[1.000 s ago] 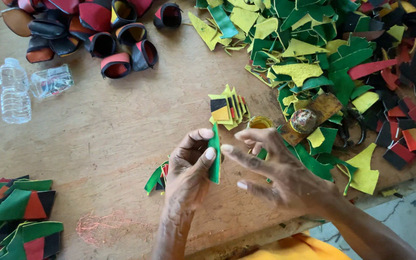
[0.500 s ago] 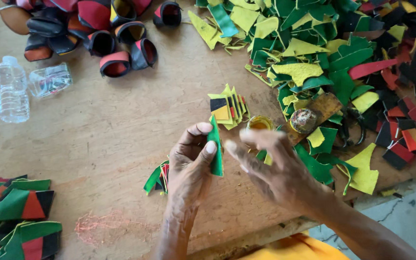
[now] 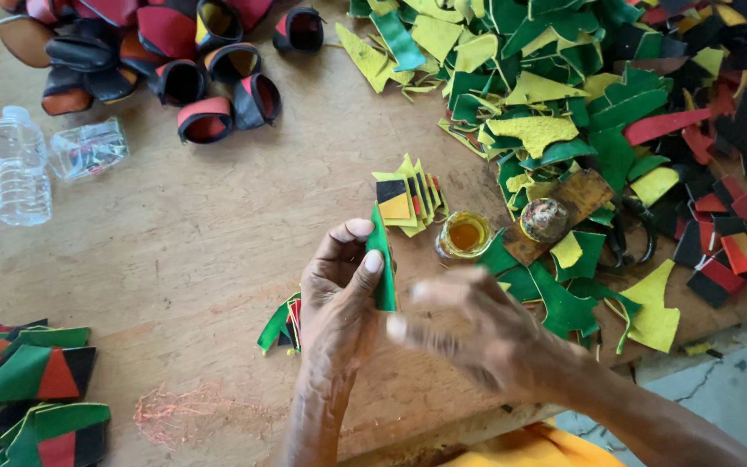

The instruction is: The person repeatedly picks small colored felt pieces, applies adhesive from a small jar using a finger, and stacks them into a growing pile on the table. The hands handle green, yellow, red, and black pieces one at a time, pressing them together after applying glue.

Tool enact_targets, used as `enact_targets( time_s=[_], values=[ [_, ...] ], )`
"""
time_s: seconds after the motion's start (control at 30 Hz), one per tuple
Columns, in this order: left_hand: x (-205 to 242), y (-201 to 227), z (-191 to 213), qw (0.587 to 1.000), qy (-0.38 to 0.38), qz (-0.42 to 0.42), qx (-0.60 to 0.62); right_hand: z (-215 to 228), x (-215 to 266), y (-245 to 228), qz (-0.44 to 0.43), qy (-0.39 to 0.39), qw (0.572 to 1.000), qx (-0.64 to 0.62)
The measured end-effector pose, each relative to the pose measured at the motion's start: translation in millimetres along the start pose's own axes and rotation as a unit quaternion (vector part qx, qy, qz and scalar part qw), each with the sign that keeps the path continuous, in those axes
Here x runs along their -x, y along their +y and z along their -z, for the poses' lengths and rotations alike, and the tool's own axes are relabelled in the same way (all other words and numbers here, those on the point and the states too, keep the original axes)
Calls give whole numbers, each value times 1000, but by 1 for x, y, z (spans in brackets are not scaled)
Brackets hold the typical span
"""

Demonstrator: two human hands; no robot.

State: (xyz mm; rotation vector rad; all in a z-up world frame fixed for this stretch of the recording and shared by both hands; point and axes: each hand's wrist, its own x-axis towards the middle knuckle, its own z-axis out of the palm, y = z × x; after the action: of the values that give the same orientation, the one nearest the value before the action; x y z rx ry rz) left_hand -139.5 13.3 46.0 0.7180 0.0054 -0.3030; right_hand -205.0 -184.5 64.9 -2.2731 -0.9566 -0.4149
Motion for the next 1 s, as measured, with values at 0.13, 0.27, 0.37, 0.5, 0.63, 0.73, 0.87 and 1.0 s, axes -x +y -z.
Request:
enact_targets(
  time_s=[0.13, 0.27, 0.37, 0.5, 0.63, 0.73, 0.87, 1.0],
  values=[
    [2, 2, 2, 999, -29, 10, 21, -4, 2, 1, -15, 12, 999, 47],
    [7, -1, -3, 1000, -16, 23, -4, -7, -7, 16, -72, 55, 990, 111],
    [13, -3, -6, 999, -26, 28, -10, -5, -16, 26, -100, 73, 986, 108],
    [16, -2, -6, 999, -41, 31, -10, 1, -28, 31, -120, 76, 982, 122],
    [18, 0, -6, 998, -42, 44, -15, 6, -30, 30, -145, 83, 983, 70],
    [15, 0, -6, 999, -31, 38, -6, -3, -25, 29, -103, 58, 989, 85],
    [6, 5, -2, 999, -35, 12, 10, -13, -10, 15, -26, 46, 997, 59],
    [-3, 14, 5, 1000, -15, -15, -15, -6, 7, 0, -21, -6, 1000, 5]
  ],
)
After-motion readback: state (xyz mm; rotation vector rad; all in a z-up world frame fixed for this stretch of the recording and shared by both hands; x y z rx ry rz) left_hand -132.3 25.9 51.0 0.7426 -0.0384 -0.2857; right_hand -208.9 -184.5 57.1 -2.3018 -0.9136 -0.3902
